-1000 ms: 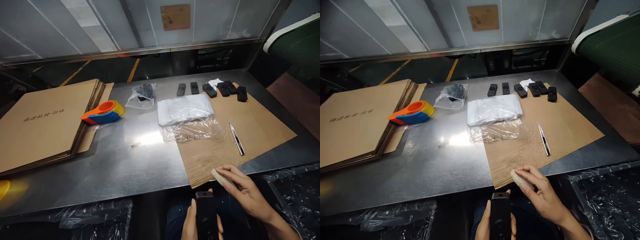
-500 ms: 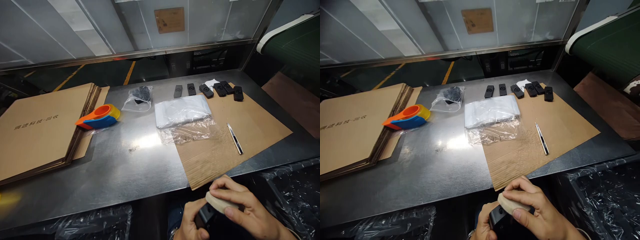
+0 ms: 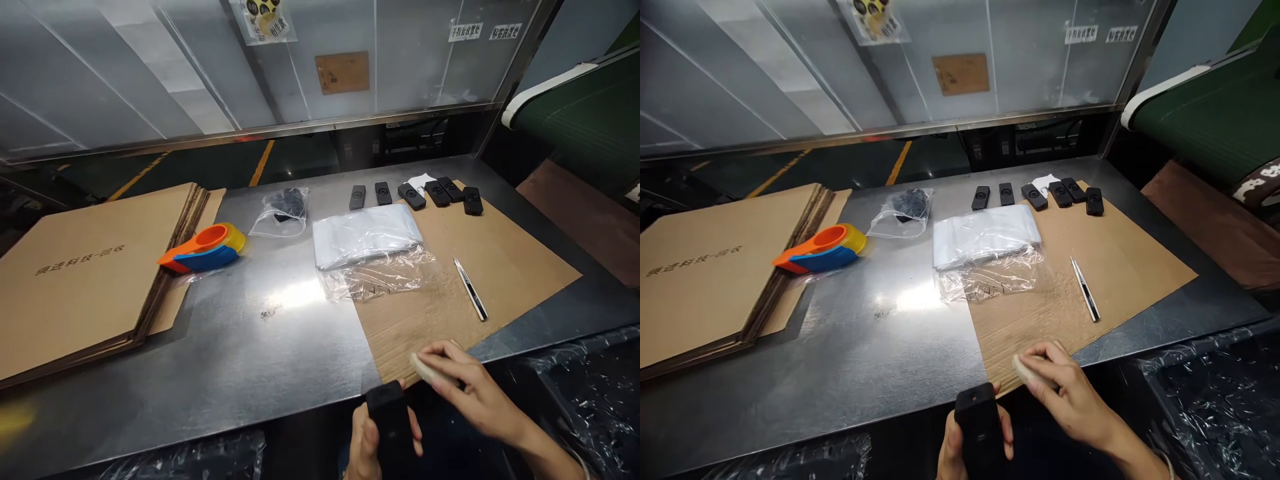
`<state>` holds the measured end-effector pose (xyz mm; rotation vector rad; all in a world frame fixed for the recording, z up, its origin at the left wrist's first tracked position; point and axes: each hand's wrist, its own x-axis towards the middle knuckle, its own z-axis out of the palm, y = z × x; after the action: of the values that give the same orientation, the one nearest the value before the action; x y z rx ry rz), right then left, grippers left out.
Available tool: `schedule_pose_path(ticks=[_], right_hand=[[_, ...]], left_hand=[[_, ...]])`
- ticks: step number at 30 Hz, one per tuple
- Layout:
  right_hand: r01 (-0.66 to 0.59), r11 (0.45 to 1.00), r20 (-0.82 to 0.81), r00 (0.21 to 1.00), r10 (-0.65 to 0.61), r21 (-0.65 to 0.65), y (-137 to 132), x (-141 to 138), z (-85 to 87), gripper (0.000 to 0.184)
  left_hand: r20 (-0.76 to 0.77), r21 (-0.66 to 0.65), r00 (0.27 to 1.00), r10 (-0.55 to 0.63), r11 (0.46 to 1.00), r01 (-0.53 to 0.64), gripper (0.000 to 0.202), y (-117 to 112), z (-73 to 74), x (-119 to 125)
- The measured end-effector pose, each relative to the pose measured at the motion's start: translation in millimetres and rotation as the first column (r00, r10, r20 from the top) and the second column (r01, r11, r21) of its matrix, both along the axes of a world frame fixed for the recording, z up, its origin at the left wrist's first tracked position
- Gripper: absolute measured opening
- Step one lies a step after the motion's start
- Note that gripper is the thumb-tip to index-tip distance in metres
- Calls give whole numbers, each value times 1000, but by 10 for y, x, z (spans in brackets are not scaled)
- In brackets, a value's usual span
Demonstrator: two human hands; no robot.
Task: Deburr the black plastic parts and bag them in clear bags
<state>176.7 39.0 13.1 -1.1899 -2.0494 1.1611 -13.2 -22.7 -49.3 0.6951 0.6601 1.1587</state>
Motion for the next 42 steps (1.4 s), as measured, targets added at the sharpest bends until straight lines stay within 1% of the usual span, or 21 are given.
schedule_pose_path(ticks=[2, 4, 5, 7, 9, 11, 13, 18, 20, 22, 24, 26, 28, 29, 31, 33, 34, 36, 39, 41, 42], right_hand=[[106, 994, -6, 994, -106, 32, 70, -17, -66, 31], [125, 991, -22, 992, -125, 39, 120, -56, -71, 32], [115, 993, -25, 993, -115, 39, 136, -80, -63, 32], [103, 993, -15, 995, -102, 56, 157, -130, -59, 32], [123, 984, 47, 990, -130, 130, 180, -170, -105, 32], [164, 959, 127, 972, -197, 229, 224, -193, -205, 33], [199, 930, 181, 948, -262, 308, 297, -201, -331, 33], [246, 878, 225, 906, -359, 411, 535, -189, -593, 35], [252, 863, 241, 892, -383, 439, 602, -184, -656, 34], [260, 850, 246, 882, -402, 458, 622, -183, -681, 34], [271, 838, 233, 879, -416, 473, 582, -190, -645, 35], [272, 832, 213, 885, -413, 484, 484, -211, -537, 38], [252, 862, 182, 915, -361, 441, 351, -249, -373, 39], [237, 896, 153, 938, -312, 375, 282, -273, -282, 38], [192, 964, 48, 978, -204, 182, 161, -326, -112, 36], [135, 991, -70, 989, -134, 17, 81, -373, 11, 36], [116, 993, -104, 988, -117, -15, 58, -390, 48, 38], [97, 995, -127, 987, -101, -37, 38, -409, 76, 46], [103, 991, -118, 986, -114, -89, 53, -402, 33, 57], [128, 977, -147, 977, -153, -171, 73, -380, -19, 55], [140, 964, -188, 965, -183, -224, 82, -368, -43, 53]], left_hand=[[238, -119, 971, 23, 993, 6, 62, 56, -19, 21], [384, -226, 923, 25, 972, 67, 64, 129, 4, 43], [414, -287, 909, 48, 954, 81, 64, 168, 37, 49], [406, -425, 905, 127, 903, 64, 62, 243, 140, 50], [380, -558, 899, 218, 829, 35, 57, 307, 259, 40], [383, -655, 879, 285, 754, 40, 51, 358, 355, 26], [407, -705, 849, 336, 707, 59, 46, 396, 410, 16], [465, -734, 785, 409, 674, 84, 41, 465, 447, 11], [440, -737, 794, 420, 674, 52, 41, 481, 466, 16], [371, -738, 824, 428, 674, -18, 40, 479, 491, 26], [277, -732, 857, 434, 673, -105, 39, 458, 510, 42], [203, -711, 880, 430, 683, -169, 38, 423, 512, 63], [171, -667, 891, 420, 715, -209, 35, 386, 494, 89], [162, -636, 896, 413, 738, -225, 32, 368, 478, 104], [130, -541, 907, 400, 796, -273, 30, 338, 441, 138], [48, -409, 919, 391, 847, -339, 38, 314, 402, 178], [-12, -342, 920, 391, 863, -371, 43, 301, 384, 201], [-163, -213, 901, 401, 877, -430, 51, 273, 354, 250], [-399, -22, 802, 444, 870, -492, 52, 221, 322, 301], [-478, 58, 750, 457, 868, -493, 52, 192, 309, 288], [-473, 49, 763, 441, 878, -476, 53, 183, 305, 264]])
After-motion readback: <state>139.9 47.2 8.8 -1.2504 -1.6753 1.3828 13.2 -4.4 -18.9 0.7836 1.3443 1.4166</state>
